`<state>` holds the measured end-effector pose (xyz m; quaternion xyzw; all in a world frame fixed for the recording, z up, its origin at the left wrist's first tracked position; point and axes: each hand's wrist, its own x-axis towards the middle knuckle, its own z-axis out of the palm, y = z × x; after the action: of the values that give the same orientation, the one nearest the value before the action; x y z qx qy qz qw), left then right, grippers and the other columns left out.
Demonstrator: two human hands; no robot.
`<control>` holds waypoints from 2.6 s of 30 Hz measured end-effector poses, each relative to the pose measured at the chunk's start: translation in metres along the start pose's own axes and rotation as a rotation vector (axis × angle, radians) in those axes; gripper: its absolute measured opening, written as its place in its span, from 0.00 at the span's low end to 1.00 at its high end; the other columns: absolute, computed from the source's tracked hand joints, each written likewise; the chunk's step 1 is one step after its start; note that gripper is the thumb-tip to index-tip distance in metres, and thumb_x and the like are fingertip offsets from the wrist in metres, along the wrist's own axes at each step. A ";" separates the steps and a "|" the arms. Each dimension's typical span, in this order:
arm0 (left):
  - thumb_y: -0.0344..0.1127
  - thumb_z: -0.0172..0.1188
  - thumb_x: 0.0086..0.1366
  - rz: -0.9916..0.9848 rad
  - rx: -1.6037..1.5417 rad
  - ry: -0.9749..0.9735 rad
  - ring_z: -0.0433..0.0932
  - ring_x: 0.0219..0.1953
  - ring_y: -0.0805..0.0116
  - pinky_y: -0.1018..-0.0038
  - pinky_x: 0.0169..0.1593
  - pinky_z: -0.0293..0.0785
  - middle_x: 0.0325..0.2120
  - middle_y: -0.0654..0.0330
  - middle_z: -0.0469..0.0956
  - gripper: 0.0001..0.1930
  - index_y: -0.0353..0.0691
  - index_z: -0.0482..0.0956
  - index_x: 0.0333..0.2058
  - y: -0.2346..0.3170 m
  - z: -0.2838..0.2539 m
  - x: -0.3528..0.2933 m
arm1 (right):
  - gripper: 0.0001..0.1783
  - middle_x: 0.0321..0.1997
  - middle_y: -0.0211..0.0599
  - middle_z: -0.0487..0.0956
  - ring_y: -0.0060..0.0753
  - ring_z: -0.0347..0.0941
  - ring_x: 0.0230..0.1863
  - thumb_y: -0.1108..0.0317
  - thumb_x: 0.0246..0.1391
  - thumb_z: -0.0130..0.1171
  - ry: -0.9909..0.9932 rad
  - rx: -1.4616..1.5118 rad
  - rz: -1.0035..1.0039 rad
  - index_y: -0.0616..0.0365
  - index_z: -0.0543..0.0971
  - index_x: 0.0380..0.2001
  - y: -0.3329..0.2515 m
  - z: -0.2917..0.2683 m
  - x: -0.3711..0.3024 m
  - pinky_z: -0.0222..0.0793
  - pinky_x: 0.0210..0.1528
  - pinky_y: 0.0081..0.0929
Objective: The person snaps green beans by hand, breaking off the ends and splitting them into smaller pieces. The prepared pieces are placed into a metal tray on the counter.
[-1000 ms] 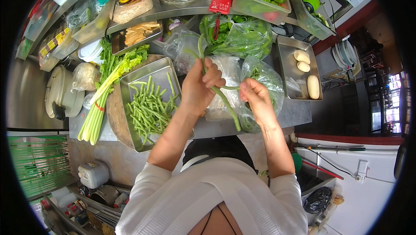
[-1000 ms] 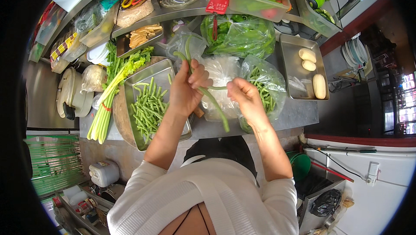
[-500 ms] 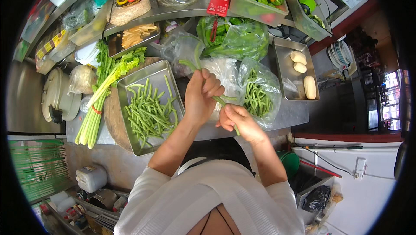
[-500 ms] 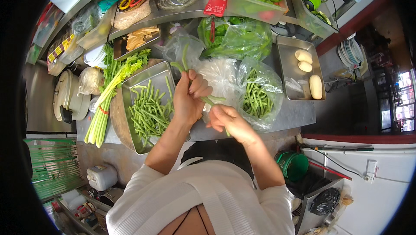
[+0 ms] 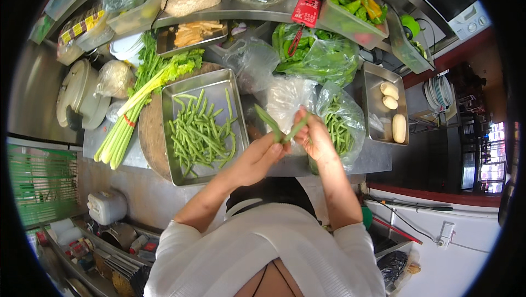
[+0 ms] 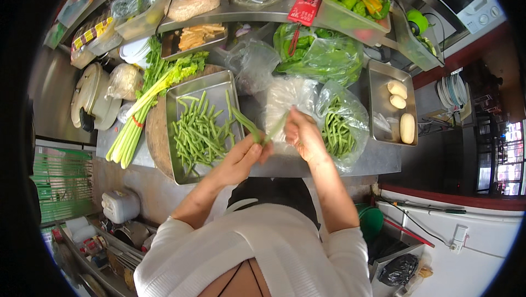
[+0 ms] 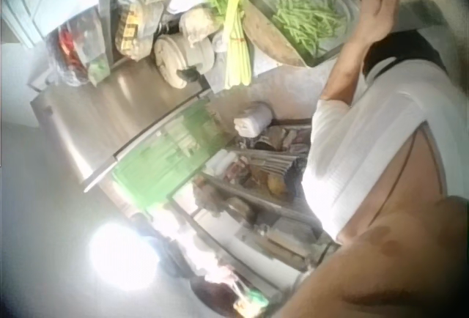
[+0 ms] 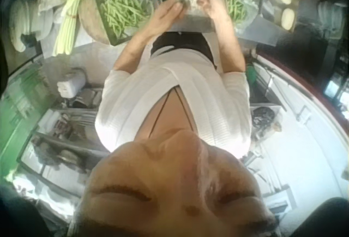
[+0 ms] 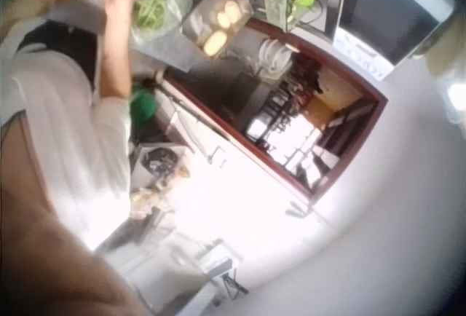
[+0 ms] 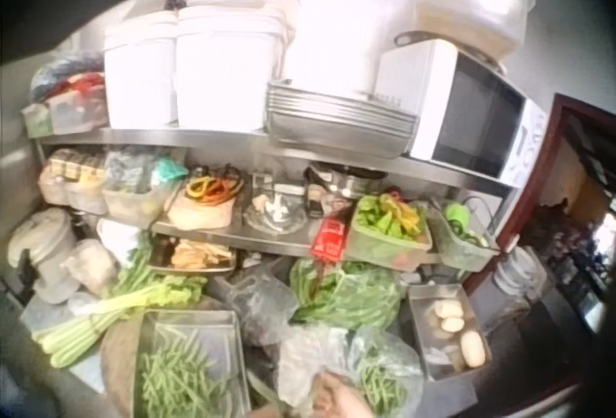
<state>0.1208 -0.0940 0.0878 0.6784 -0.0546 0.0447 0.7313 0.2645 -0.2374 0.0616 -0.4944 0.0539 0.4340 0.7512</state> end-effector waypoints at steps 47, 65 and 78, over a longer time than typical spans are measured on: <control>0.20 0.54 0.61 0.142 0.600 0.714 0.73 0.48 0.60 0.69 0.55 0.66 0.42 0.55 0.77 0.11 0.35 0.78 0.41 -0.038 -0.029 -0.009 | 0.06 0.33 0.47 0.82 0.53 0.79 0.36 0.65 0.52 0.63 0.607 -1.545 -0.495 0.54 0.81 0.31 -0.020 -0.153 0.015 0.73 0.39 0.44; 0.30 0.54 0.69 -0.087 -0.123 -0.046 0.73 0.33 0.78 0.78 0.39 0.72 0.34 0.62 0.77 0.13 0.30 0.72 0.49 -0.056 0.081 0.131 | 0.07 0.26 0.35 0.79 0.18 0.77 0.29 0.70 0.57 0.63 0.447 -1.288 -0.905 0.64 0.79 0.32 -0.114 -0.088 -0.096 0.71 0.31 0.24; 0.30 0.49 0.70 -0.168 -0.179 0.421 0.67 0.22 0.79 0.81 0.27 0.63 0.28 0.62 0.77 0.07 0.39 0.71 0.45 -0.096 0.011 0.074 | 0.14 0.22 0.27 0.72 0.16 0.65 0.23 0.59 0.56 0.63 -0.448 -0.467 -0.073 0.59 0.75 0.28 -0.071 -0.081 -0.069 0.59 0.25 0.15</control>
<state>0.2076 -0.1130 0.0040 0.5887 0.1521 0.1190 0.7850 0.3006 -0.3521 0.1053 -0.5471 -0.2314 0.5053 0.6259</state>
